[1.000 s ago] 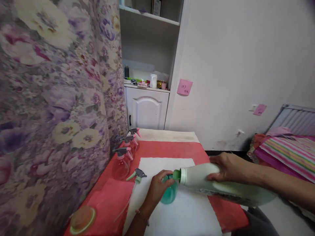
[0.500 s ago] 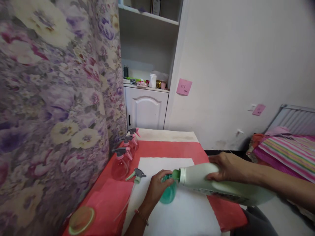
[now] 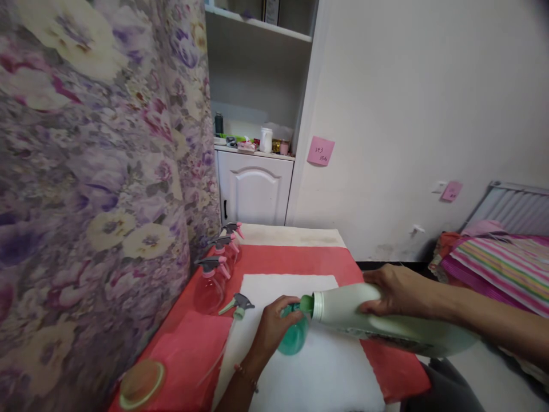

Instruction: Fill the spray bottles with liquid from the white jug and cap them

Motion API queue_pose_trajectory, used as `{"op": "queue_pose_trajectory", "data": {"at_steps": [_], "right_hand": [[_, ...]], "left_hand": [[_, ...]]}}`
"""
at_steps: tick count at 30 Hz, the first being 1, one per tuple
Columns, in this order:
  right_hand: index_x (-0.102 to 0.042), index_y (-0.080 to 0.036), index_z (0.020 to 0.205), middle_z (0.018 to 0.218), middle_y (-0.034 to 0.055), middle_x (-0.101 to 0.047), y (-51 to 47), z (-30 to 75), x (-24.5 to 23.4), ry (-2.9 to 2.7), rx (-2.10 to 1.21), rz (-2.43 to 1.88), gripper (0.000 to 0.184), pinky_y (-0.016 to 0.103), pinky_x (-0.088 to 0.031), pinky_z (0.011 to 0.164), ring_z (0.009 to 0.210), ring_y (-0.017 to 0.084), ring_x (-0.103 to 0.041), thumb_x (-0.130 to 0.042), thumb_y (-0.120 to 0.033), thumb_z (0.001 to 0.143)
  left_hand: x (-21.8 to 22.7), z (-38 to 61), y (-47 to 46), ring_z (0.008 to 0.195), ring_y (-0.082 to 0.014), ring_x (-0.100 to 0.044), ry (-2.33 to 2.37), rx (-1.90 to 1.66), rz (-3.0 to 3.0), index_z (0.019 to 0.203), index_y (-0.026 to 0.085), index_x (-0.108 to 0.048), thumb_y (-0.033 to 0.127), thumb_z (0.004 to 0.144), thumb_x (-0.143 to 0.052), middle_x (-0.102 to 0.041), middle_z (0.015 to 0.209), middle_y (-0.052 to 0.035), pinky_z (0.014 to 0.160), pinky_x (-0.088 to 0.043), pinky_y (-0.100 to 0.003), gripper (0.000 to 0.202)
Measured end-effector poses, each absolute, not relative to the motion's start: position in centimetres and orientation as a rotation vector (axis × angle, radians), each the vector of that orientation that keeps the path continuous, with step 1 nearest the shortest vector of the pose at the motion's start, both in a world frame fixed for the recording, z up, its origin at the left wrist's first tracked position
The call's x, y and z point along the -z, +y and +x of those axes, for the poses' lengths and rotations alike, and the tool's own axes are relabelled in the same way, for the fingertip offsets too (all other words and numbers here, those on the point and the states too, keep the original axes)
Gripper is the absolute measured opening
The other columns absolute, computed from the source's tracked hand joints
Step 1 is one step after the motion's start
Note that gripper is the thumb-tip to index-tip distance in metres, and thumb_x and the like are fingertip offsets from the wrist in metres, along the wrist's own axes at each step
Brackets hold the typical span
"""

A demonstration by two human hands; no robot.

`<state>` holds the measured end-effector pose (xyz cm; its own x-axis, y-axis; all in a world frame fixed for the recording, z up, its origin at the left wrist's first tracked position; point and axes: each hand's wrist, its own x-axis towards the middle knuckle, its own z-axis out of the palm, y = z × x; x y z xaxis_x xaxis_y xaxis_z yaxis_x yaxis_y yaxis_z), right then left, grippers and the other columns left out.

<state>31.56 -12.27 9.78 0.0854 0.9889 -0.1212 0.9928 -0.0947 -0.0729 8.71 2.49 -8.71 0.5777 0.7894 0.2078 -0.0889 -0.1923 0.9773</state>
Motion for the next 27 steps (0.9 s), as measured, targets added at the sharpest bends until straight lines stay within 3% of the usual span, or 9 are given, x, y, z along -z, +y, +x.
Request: {"op": "queue_pose_trajectory", "data": {"at_steps": [20, 27], "right_hand": [[-0.07, -0.023, 0.093, 0.077, 0.0078, -0.072, -12.36, 30.88, -10.57, 2.103, 0.256, 2.297, 0.037, 0.032, -0.043, 0.061, 0.065, 0.023, -0.064, -0.064, -0.057, 0.078], [-0.07, -0.024, 0.098, 0.074, 0.0055, -0.07, -12.3, 31.62, -10.01, 2.138, 0.247, 2.259, 0.044, 0.03, -0.042, 0.059, 0.062, 0.021, -0.062, -0.059, -0.063, 0.08]], "left_hand": [[8.83, 8.71, 2.67, 0.095, -0.0251, -0.067, 0.57, -0.889, 1.594, 0.09, 0.019, -0.075, 0.019, 0.07, -0.069, -0.076, 0.095, -0.0067, 0.085, -0.049, -0.032, 0.022], [8.71, 8.6, 2.61, 0.096, -0.0254, -0.066, 0.579, -0.872, 1.599, 0.092, 0.02, -0.076, 0.019, 0.071, -0.068, -0.075, 0.096, -0.0064, 0.086, -0.049, -0.032, 0.023]]}}
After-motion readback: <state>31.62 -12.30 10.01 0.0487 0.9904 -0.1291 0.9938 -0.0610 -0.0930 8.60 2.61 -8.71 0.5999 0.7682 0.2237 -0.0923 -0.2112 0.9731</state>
